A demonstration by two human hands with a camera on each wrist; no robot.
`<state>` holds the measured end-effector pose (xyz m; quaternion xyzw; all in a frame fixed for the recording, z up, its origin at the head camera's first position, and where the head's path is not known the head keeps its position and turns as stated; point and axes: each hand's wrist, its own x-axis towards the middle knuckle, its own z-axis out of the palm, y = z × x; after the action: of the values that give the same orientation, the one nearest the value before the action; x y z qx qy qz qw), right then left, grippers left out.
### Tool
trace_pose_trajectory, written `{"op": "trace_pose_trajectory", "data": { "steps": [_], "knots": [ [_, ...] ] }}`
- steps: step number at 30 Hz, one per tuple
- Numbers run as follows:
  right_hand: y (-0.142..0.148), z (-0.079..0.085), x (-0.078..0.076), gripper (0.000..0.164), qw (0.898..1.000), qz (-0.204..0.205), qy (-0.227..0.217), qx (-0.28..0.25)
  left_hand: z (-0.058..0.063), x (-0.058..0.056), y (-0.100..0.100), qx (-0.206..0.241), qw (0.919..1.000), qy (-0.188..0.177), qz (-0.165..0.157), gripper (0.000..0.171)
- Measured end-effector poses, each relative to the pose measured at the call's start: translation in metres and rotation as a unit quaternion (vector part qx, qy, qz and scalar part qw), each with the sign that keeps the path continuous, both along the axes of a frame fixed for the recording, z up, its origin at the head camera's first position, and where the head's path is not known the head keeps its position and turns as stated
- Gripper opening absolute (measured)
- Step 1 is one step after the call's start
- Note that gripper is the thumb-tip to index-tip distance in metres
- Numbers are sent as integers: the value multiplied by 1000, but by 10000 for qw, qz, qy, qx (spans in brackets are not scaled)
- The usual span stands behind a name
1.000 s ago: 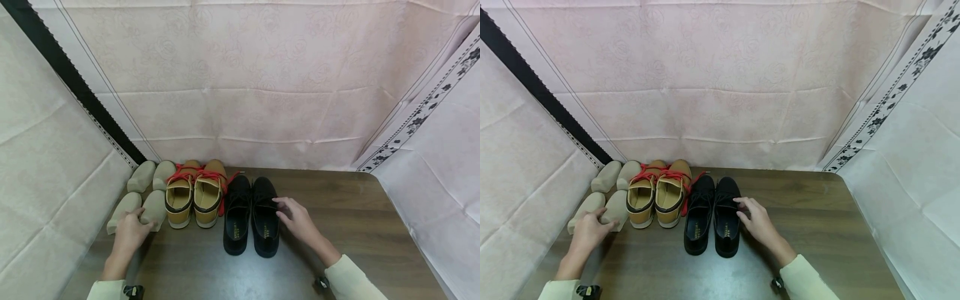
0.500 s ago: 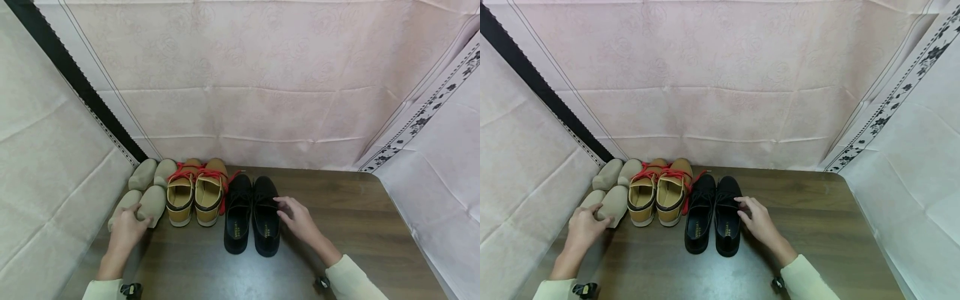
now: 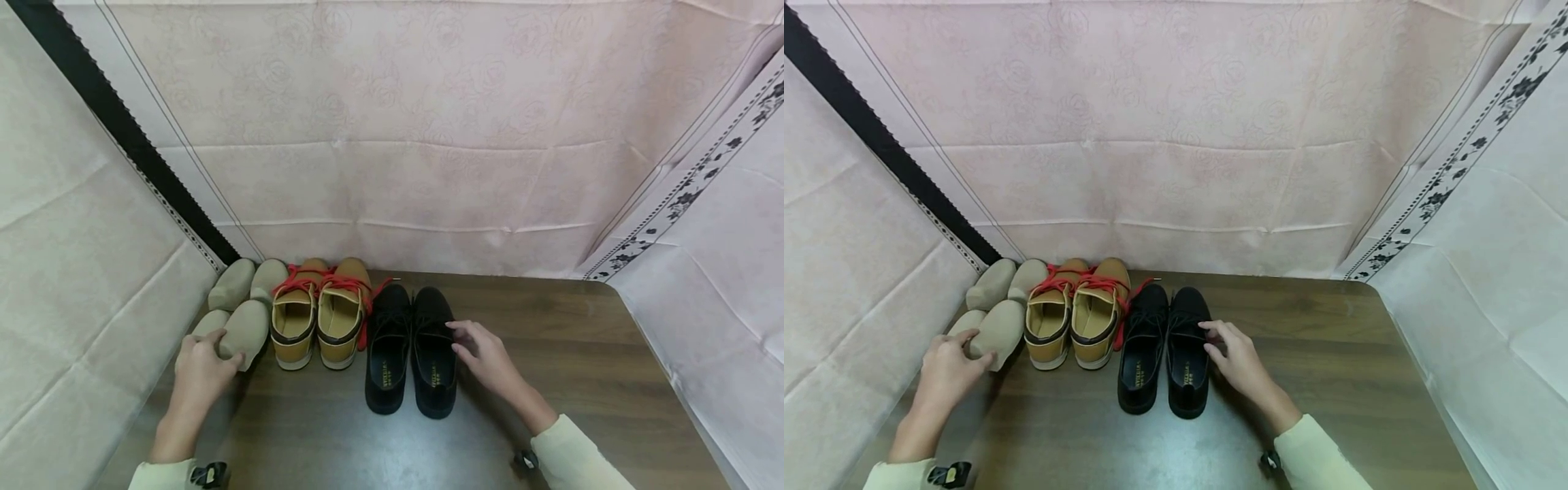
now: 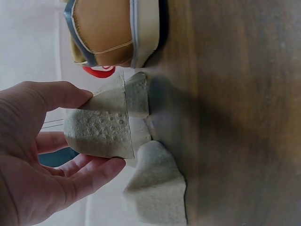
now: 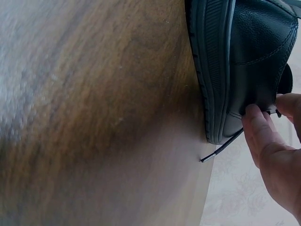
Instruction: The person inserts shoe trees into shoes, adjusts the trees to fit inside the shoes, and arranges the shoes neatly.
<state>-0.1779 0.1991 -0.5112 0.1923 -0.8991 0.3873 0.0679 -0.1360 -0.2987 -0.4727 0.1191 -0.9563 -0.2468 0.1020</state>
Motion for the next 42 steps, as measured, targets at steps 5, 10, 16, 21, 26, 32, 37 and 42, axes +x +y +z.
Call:
{"op": "trace_pose_trajectory", "data": {
  "steps": [5, 10, 16, 21, 26, 32, 37, 42],
  "knots": [
    [0, 0, 0, 41, 10000, -15, 44, 44, 7, 1, 2, 58, 9999, 45, 94, 58],
    [0, 0, 0, 40, 10000, 12, 27, 42, 14, 3, 3, 65, 9997, 218, 115, 58],
    [0, -1, 1, 42, 10000, 14, -19, 20, 22, 6, 6, 113, 9986, 481, 180, 58],
    [0, -2, 0, 43, 10000, 33, 5, -27, 30, 7, 11, 114, 9962, 850, 132, 55],
    [0, -2, -1, 41, 10000, 44, -21, -44, 37, 5, 17, 73, 9940, 1087, 53, 53],
    [1, -2, 0, 41, 10000, 33, -85, -36, 43, 3, 23, 12, 9886, 1505, -22, 52],
    [1, -2, 0, 42, 9999, 24, -107, -64, 49, 3, 28, -3, 9877, 1558, -86, 52],
    [1, -2, -1, 42, 9999, 37, -94, -92, 55, 2, 33, 12, 9879, 1538, -180, 51]
  ]
}}
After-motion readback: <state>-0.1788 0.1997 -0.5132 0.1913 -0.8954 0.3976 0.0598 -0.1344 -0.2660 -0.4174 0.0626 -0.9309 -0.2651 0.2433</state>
